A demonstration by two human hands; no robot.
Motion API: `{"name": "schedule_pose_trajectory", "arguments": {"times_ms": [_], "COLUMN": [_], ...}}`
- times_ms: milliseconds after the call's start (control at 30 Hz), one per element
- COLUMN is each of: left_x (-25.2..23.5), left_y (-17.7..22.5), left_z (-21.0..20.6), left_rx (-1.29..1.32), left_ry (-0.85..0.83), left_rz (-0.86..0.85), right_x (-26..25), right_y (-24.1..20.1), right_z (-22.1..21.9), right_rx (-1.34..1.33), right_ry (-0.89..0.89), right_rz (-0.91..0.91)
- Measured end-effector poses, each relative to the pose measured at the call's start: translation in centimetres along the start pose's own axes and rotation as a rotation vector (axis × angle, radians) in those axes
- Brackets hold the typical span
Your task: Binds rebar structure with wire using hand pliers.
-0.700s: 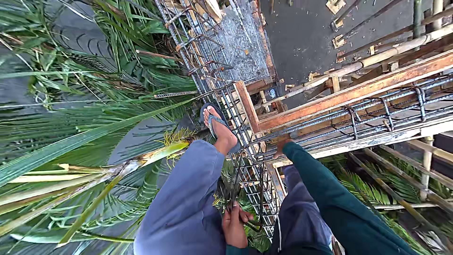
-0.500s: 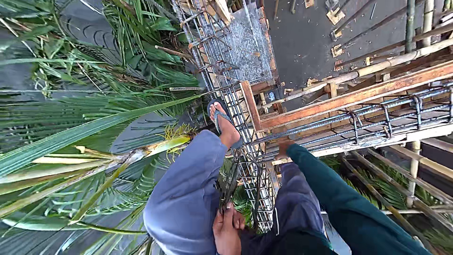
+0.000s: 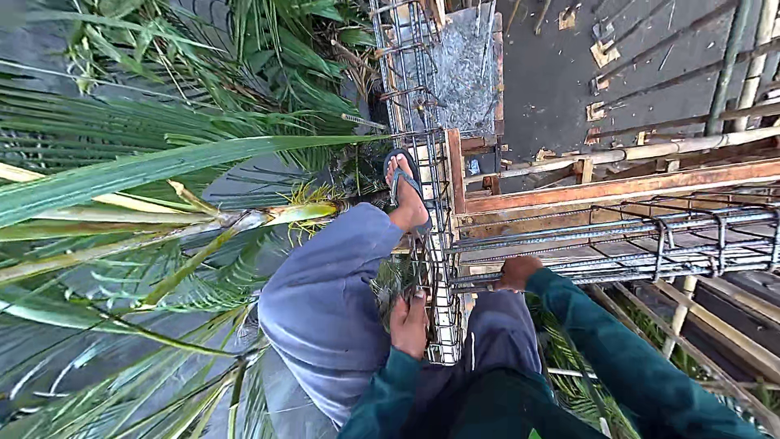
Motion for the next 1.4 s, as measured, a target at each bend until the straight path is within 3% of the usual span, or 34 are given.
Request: {"name": "schedule_pose_trajectory", "arguments": {"times_ms": [200,333,533,633,833,1167,1400], "left_x": [-2.5,-2.4,-1.0,-2.2,-3.1,-2.7,-1.9], "left_y": [-1.2,1.6,3.5,2.8,0.3,-0.9,-1.4], "left_z": [-1.6,-0.8,2.5,2.0,-1.1,-2.7,-1.8], "left_rx": [-0.034,-0.025,-0.361,-0.411,-0.264,0.022,0.164], "left_ry": [-0.054,-0.015,0.049,0.007,-0.178,-0.239,-0.321], "left_rz": [0.094,0.077,-0.031,-0.038,0.031,0.196,0.186], "right_x": [7.8,11.7,13.6,14.5,15.0,16.7,16.7], "right_y": [-1.3,-1.9,-2.1,-2.3,-2.2,-2.7,-2.9], "right_z": [-0.4,-0.8,-0.7,-0.9,-1.3,-0.9,-0.1], "right_rx": [0.006,0.026,0.046,0.058,0.070,0.072,0.066], "right_ry": [-0.007,-0.003,-0.033,-0.043,-0.053,-0.072,-0.046], "right_rz": [0.005,-0.003,-0.008,-0.005,-0.011,0.011,0.020]}}
Point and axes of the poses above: each hand's wrist, its own x-axis away from the middle knuckle, its own z-axis out of the back of the hand, y = z × x, the point moved 3 cm from there along -x, towards the middle knuckle
